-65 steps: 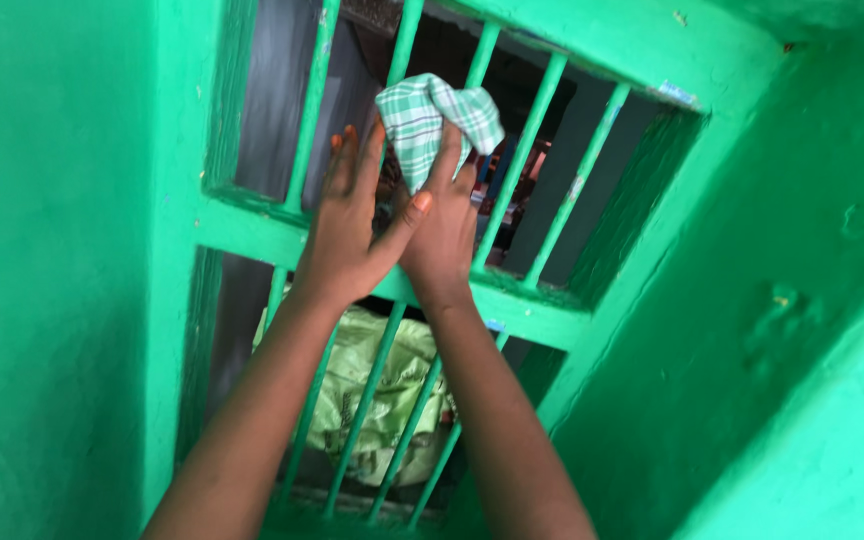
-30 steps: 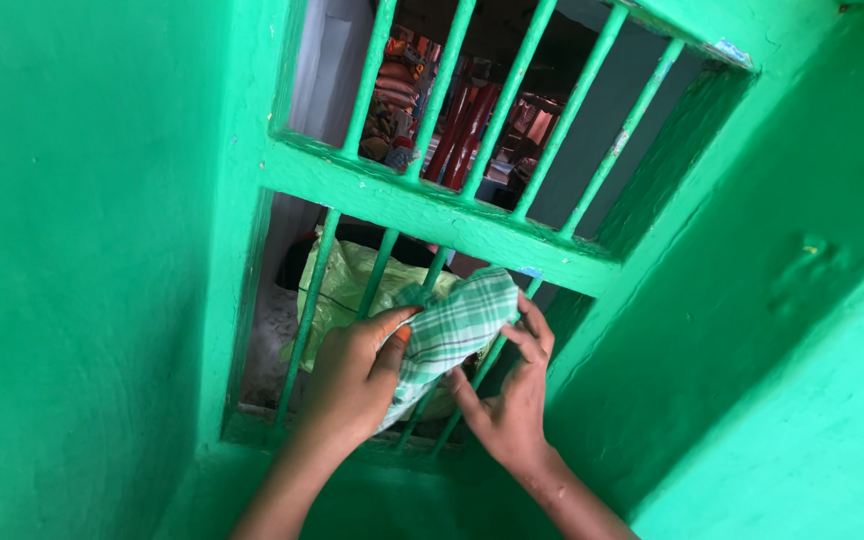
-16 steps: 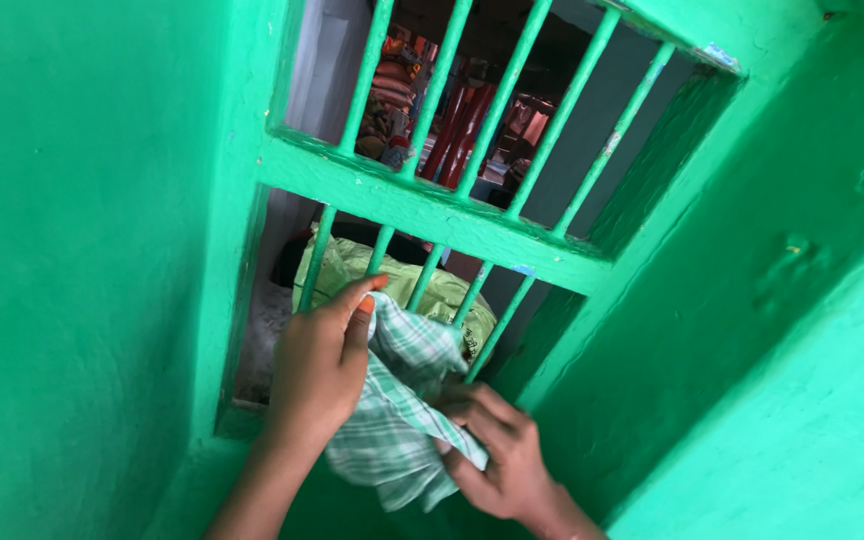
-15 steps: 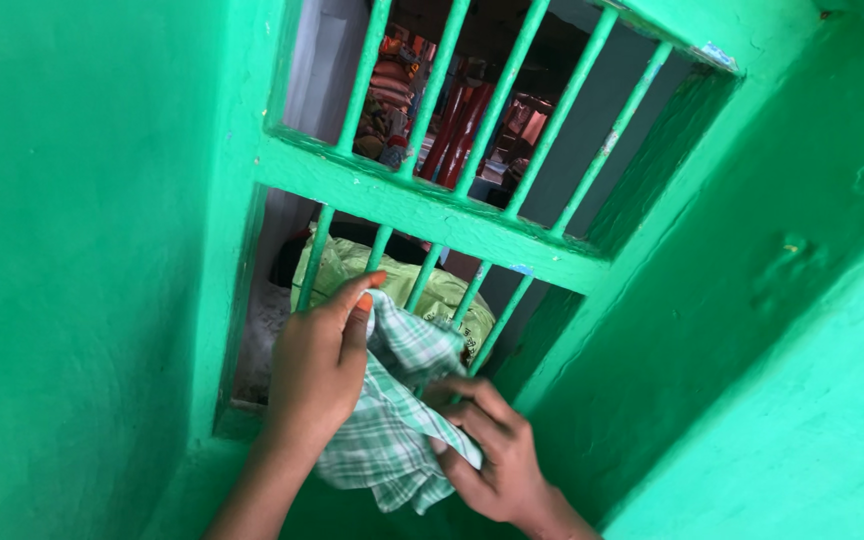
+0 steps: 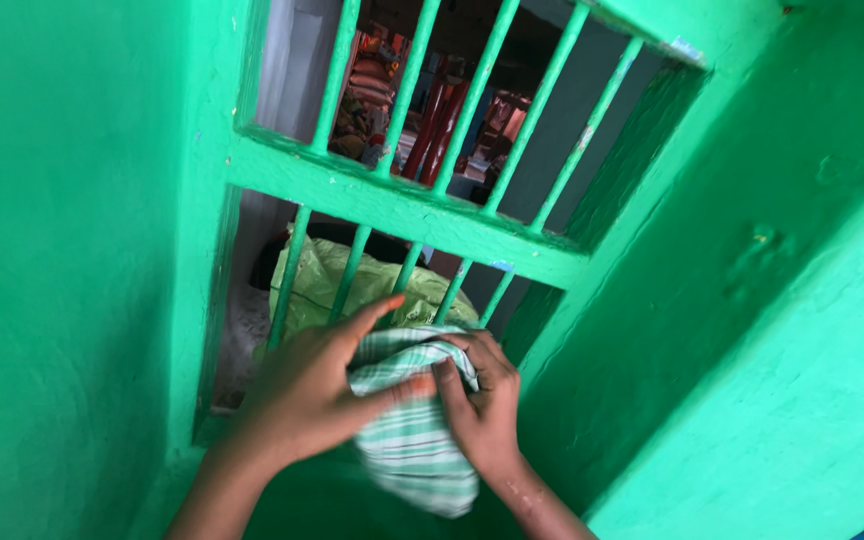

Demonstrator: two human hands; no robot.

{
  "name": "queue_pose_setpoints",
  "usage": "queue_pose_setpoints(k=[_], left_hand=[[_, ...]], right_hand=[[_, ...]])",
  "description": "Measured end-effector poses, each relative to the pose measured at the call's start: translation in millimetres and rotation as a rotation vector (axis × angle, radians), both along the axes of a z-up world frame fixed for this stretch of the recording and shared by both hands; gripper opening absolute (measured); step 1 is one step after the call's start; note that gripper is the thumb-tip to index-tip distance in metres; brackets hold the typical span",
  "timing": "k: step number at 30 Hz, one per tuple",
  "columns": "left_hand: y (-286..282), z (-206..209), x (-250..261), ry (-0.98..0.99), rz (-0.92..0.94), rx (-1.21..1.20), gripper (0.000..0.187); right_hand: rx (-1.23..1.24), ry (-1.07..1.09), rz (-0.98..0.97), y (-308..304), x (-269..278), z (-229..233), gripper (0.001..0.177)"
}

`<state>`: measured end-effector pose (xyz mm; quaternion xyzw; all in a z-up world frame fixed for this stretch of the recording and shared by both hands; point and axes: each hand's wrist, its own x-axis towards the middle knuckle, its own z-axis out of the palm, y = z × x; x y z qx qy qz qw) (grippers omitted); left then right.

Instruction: The person wipes the green bars of a window grill and the surrounding wall area using a checkered cloth held by hand, moving the cloth up and down the bars and along the interior wall surface.

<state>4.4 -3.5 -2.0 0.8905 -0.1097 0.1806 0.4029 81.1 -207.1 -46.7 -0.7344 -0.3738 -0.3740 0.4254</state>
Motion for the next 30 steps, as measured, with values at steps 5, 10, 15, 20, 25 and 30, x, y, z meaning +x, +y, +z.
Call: queue_pose_setpoints(k=[5, 10, 15, 20, 25, 30], left_hand=[[0, -26, 22, -0.337, 0.033, -0.039, 0.059], [5, -33, 30, -0.185, 0.300, -0.011, 0.037], [1, -45, 33, -0.239, 0.026, -0.052, 0.035], [-6, -45, 34, -0.293, -0.353, -0.038, 0.050], [-4, -36, 23, -0.677, -0.453, -0.275, 0.086], [20, -48, 56, -0.831, 0.410, -0.191, 0.087]], right_hand=[[0.060, 0.019, -0.027, 9, -4, 2, 0.032], [0.312, -0.169, -0.054, 26, -11, -22, 0.044], [0.072, -0.315, 0.008, 61, -26, -62, 0.103], [0.511, 0.031, 0.094, 99, -30, -97, 0.111], [0.909, 0.076, 0.310, 132, 28, -34, 0.108], [-0.058, -0.544, -0.564, 175, 84, 71, 0.084]])
